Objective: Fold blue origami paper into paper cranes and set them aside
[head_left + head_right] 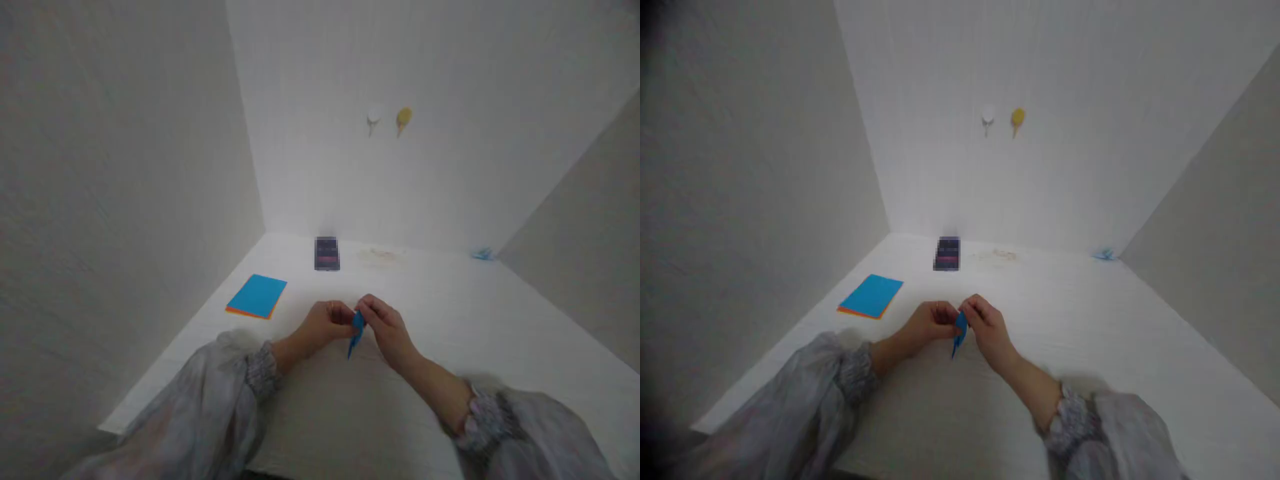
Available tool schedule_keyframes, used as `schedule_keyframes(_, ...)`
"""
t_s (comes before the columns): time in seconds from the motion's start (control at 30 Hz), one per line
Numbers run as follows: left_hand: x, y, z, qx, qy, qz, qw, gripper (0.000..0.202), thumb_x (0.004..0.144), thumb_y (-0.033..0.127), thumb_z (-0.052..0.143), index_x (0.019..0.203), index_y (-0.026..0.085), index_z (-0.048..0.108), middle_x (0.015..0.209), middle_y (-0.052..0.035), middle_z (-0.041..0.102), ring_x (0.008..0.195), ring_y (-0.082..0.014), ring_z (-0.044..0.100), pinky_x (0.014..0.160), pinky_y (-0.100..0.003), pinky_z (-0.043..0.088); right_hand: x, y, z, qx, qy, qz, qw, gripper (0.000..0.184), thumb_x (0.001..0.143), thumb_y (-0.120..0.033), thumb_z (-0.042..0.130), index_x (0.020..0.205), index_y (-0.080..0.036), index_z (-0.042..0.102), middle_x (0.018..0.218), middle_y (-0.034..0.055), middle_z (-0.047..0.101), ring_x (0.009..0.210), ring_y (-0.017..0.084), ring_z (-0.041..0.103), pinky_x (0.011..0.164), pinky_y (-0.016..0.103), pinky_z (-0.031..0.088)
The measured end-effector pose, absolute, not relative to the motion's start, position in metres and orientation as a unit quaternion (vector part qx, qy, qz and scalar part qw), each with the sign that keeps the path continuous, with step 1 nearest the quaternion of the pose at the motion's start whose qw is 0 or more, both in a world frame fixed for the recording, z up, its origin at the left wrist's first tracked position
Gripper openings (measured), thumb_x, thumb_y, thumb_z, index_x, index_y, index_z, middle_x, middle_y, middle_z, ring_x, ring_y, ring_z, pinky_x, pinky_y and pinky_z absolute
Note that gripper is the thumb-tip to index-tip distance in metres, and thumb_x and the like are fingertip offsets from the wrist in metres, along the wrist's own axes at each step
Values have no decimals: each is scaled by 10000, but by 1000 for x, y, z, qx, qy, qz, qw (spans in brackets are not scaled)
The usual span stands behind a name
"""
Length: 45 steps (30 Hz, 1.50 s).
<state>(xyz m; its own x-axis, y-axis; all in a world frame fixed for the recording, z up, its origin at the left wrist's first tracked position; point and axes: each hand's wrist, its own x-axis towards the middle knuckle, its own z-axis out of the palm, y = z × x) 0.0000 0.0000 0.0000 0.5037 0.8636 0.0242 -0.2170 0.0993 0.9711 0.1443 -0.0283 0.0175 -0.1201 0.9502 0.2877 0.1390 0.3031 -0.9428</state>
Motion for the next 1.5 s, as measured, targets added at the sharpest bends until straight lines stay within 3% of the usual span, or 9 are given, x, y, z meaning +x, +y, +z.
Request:
schedule_keyframes(0.13,-1,-1,-2,538,300,396,681,236,490,151,743,665,97,594,656,-11,633,576,-106,564,604,-251,452,144,-24,19,-429,-621,410,512,163,810,-304,461,735,-188,548,624,-30,442,603,112,405,564,230,333)
schedule_keyframes(0.3,-2,-2,-2,530,296,393,691,229,488,137,740,655,102,587,656,-10,636,574,-105,564,589,-241,449,146,-22,16,-430,-593,424,533,252,830,-379,410,791,-197,580,615,-19,458,595,122,427,581,247,355)
schedule_keyframes(0.53,-3,-1,-1,525,313,403,682,226,497,153,737,662,99,593,618,1,621,551,-98,557,588,-235,442,145,-22,12,-379,-606,507,482,153,673,-305,636,713,-192,541,646,-26,477,612,113,439,563,238,353)
schedule_keyframes(0.93,-3,0,-4,524,318,400,681,234,476,118,735,637,104,566,605,8,617,527,-83,543,554,-218,436,148,-19,9,-382,-643,460,478,204,783,-320,516,649,-181,582,707,-3,448,683,126,433,635,254,351)
schedule_keyframes(1.2,-4,2,-7,526,313,402,681,234,486,131,736,645,104,566,604,15,613,525,-79,543,563,-215,432,153,-17,6,-345,-661,483,459,74,735,-271,584,740,-207,620,791,6,470,757,140,465,673,260,370)
schedule_keyframes(1.5,-5,2,-8,549,313,379,676,238,494,164,740,646,102,568,591,18,597,518,-78,527,550,-215,414,153,-16,7,-352,-649,505,448,82,693,-274,615,722,-200,634,766,4,465,717,133,458,646,257,373)
